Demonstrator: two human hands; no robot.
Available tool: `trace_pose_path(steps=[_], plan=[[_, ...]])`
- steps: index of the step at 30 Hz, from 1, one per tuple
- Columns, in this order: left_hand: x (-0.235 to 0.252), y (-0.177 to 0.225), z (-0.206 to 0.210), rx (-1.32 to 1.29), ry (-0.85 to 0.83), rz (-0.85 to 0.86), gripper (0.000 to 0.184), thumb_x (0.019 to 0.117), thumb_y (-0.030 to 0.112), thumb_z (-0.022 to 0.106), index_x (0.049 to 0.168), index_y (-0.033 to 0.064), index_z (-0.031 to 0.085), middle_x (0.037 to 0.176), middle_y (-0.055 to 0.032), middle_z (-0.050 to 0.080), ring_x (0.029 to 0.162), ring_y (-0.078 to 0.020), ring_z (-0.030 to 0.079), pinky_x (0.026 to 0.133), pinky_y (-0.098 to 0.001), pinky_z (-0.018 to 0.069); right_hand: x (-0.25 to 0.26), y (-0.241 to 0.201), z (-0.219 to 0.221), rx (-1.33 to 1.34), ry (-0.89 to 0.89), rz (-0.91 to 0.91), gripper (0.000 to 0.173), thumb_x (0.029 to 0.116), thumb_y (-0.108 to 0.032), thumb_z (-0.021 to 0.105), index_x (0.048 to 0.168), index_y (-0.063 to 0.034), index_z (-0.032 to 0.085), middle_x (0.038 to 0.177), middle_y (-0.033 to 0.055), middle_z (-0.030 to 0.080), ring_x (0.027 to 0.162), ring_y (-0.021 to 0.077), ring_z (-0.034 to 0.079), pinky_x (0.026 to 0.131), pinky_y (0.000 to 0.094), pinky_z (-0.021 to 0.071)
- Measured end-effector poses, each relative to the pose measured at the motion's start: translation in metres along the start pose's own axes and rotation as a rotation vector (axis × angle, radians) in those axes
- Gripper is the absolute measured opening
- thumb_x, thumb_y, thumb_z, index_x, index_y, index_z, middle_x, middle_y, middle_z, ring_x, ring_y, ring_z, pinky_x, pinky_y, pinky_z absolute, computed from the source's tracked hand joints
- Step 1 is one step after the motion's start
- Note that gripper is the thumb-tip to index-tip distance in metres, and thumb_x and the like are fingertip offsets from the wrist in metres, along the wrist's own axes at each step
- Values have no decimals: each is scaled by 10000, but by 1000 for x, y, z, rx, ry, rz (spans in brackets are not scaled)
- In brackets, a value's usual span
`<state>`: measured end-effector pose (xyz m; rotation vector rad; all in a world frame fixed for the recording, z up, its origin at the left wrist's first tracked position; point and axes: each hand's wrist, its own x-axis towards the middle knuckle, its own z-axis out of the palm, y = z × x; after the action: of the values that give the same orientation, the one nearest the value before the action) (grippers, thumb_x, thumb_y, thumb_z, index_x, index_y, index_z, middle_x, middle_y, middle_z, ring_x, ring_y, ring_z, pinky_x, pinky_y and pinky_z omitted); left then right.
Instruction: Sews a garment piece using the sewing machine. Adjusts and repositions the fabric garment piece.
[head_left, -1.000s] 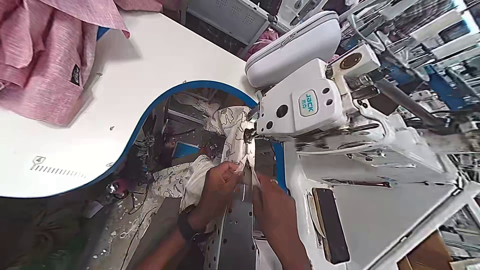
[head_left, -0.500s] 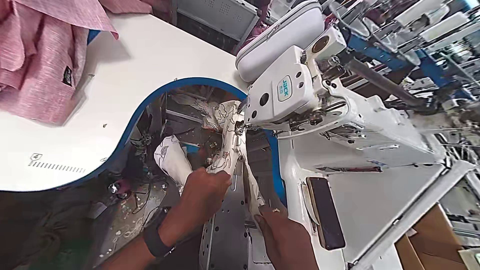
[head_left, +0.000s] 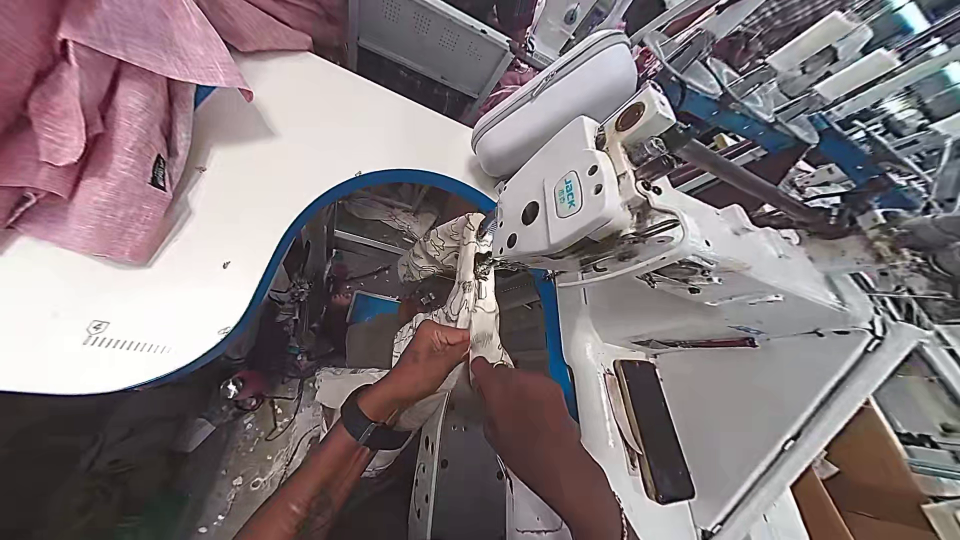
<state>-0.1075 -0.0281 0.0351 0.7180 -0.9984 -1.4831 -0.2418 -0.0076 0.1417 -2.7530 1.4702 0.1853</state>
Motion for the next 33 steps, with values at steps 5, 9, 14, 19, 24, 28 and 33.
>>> trace_pose_path(steps=[5,9,14,19,24,28,33], plan=[[-34,10,16,285,304,-112,234,989,146,581,1140,5,692,640,89,560,505,26,436,515,-176,398,-38,15,-3,101,53,108,115,860,-95,685,863,18,709,651,167,641,593,374,682,510,516,523],[-57,-2,-56,512,166,-77,203,978,211,619,870,49,675,651,97,531,587,35,488,580,-178,431,-73,74,37,670,-130,95,216,923,-204,646,877,-5,716,695,58,654,635,178,644,602,402,522],[-54,47,-17,1130,132,431,298,1009,252,568,865,53,736,723,-75,678,714,-232,665,710,-421,538,-107,61,-25,237,118,39,329,988,-258,542,801,-17,666,541,89,561,468,234,587,428,399,431],[-80,2,50,1226,327,476,289,966,200,537,821,58,742,502,-44,567,427,-190,580,414,-338,460,-108,28,-36,-31,-68,62,74,883,-61,690,858,-13,741,652,183,657,583,399,682,479,546,517],[-65,-12,44,990,381,402,274,943,147,505,744,75,679,501,-33,532,443,-133,537,437,-294,402,-73,-21,-6,21,2,-187,56,800,-28,661,805,-39,715,601,101,612,505,253,646,399,361,463],[-45,-14,37,881,395,369,255,961,153,526,844,59,732,543,-27,592,461,-103,555,452,-269,427,-60,-16,-11,-31,-35,-120,62,783,-24,683,826,-38,725,628,117,636,519,279,660,401,384,479],[-49,16,40,1036,304,193,317,949,169,508,1022,36,787,485,-63,551,398,-232,564,395,-403,452,-46,-7,4,38,155,-108,64,758,-54,665,714,-77,705,740,104,684,601,256,674,440,370,488]])
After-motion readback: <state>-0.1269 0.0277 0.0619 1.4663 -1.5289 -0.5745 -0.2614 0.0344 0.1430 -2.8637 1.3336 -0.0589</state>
